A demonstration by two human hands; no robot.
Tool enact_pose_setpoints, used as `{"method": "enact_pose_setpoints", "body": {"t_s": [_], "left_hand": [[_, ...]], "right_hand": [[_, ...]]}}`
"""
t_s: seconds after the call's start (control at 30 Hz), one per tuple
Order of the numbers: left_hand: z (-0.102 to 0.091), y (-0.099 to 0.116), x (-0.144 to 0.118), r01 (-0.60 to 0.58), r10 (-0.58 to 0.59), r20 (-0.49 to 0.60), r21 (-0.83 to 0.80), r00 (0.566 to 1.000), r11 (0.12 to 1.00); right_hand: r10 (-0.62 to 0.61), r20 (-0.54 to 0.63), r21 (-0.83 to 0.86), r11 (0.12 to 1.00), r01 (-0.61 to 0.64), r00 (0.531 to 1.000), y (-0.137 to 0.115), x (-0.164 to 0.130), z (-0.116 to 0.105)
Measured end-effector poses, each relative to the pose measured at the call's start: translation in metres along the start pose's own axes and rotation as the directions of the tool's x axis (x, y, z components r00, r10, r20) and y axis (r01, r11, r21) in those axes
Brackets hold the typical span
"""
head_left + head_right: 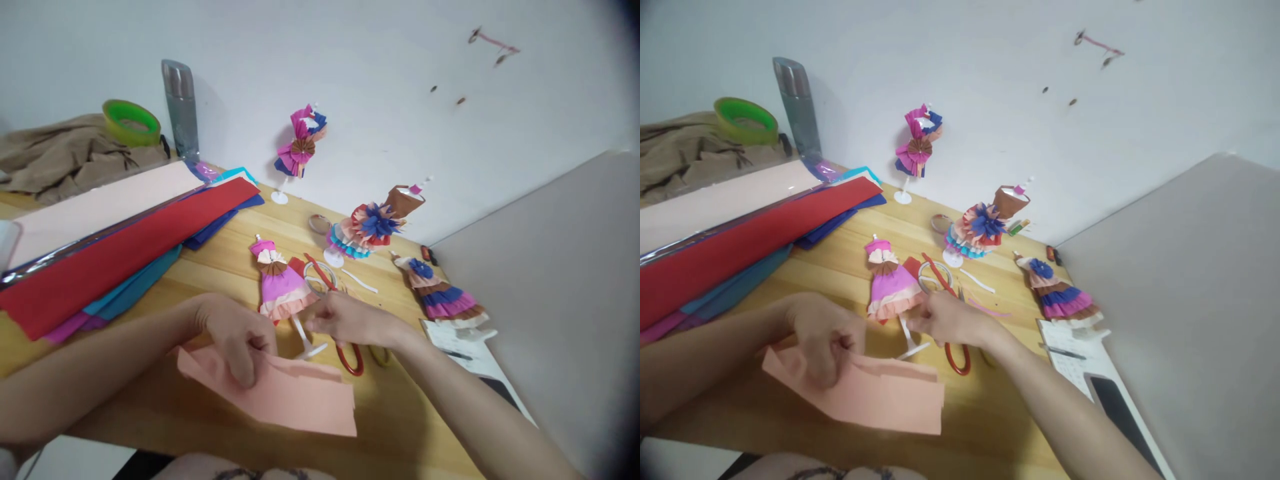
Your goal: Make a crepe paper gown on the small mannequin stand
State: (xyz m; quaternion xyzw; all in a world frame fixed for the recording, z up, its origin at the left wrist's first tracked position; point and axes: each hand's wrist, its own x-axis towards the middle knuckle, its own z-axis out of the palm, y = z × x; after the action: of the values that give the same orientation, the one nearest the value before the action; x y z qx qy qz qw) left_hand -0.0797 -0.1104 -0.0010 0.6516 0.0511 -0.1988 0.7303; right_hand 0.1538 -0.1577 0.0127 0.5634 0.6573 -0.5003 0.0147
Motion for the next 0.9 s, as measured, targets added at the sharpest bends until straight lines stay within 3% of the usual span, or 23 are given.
{"method": "enact_pose_setpoints", "body": {"t_s": [0.1, 0.17, 0.2, 0.3, 0.33, 0.4, 0.5, 0.57, 0.7, 0.8, 0.9], "left_hand": [[-0.004, 0.026, -0.012, -0.023, 0.034, -0.116, 0.095, 0.993, 0.995], [-0.012, 0.039, -0.016, -0.064, 0.096, -0.253, 0.134, 0.963, 0.989], [-0.018, 0.045, -0.016, -0.091, 0.144, -0.369, 0.158, 0.918, 0.983], [-0.04, 0.054, -0.016, -0.078, 0.181, -0.565, 0.201, 0.805, 0.977], [-0.047, 0.054, -0.016, -0.059, 0.182, -0.573, 0.227, 0.799, 0.972], [-0.061, 0.054, -0.015, 0.011, 0.17, -0.513, 0.331, 0.841, 0.944], [-0.075, 0.051, -0.012, 0.073, 0.214, -0.482, 0.509, 0.85, 0.857], [-0.079, 0.05, -0.01, 0.112, 0.229, -0.473, 0.59, 0.851, 0.8], [-0.076, 0.054, -0.004, 0.156, 0.209, -0.439, 0.659, 0.874, 0.736], [-0.07, 0.057, 0.002, 0.195, 0.216, -0.513, 0.632, 0.831, 0.75], [-0.065, 0.057, 0.007, 0.296, 0.177, -0.631, 0.569, 0.755, 0.767]], "right_hand": [[-0.046, -0.113, 0.09, 0.994, 0.056, 0.992, -0.01, -0.017, -0.011], [-0.158, -0.198, 0.203, 0.959, 0.198, 0.967, -0.016, -0.021, -0.017], [-0.21, -0.239, 0.243, 0.932, 0.268, 0.948, -0.018, -0.022, -0.02], [-0.266, -0.338, 0.291, 0.883, 0.369, 0.903, -0.019, -0.017, -0.026], [-0.25, -0.382, 0.299, 0.878, 0.375, 0.89, -0.018, -0.015, -0.027], [-0.197, -0.506, 0.304, 0.87, 0.387, 0.84, -0.014, -0.011, -0.032], [-0.095, -0.685, 0.304, 0.864, 0.402, 0.722, -0.006, -0.006, -0.038], [-0.047, -0.742, 0.305, 0.864, 0.4, 0.669, -0.004, -0.004, -0.041], [-0.042, -0.78, 0.274, 0.874, 0.401, 0.625, -0.005, -0.002, -0.038], [-0.089, -0.805, 0.212, 0.88, 0.425, 0.587, -0.007, -0.003, -0.035], [-0.108, -0.81, 0.187, 0.884, 0.428, 0.576, -0.005, -0.006, -0.035]]}}
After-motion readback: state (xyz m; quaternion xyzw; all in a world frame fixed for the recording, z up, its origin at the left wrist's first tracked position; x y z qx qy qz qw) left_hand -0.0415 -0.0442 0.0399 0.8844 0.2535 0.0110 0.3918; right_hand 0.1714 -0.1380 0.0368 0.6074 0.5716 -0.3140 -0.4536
